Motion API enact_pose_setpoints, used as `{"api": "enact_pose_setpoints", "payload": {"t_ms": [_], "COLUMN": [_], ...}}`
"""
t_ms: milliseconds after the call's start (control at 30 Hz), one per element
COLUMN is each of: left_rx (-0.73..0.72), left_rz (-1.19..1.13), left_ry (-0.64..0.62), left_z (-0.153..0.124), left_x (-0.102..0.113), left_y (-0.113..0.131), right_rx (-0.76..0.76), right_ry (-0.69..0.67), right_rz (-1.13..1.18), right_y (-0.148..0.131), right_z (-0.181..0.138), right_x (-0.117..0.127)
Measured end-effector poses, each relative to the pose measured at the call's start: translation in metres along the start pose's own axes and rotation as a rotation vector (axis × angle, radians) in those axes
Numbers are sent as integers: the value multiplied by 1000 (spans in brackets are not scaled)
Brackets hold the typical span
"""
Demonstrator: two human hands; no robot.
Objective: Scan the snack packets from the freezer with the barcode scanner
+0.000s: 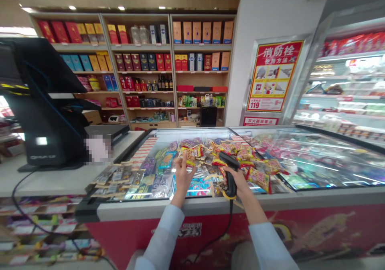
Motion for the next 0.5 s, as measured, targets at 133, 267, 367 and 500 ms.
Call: {"api": "enact_pose_setpoints", "payload": {"t_ms": [133,267,367,500], "left_rx": [-2,3,-4,-23], "left_rz": [26,21,25,59], "left_ry": [92,92,90,92], "left_z": [-4,-8,-9,-8], "left_x": [3,-3,-4,-3], "left_y": [-7,-9,-10,-11], "right_rx": [5,-15,-35,-66], "right_ry": [-27,-37,-55,-89], "right_rz": [-68,-120,-136,-178], "right_y": [6,9,9,11], "right_z": [3,2,-2,-5], "right_x": [-4,-8,-10,-13]}}
Point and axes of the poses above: each hand's wrist, its own z-axis towards the middle knuckle, its own x-axis out of the back of the hand, y = z × x, the point moved 1 cm from there along z, towards the middle knuckle, and after that the axes turned 8 degrees about -x, right-handed, at the moved point
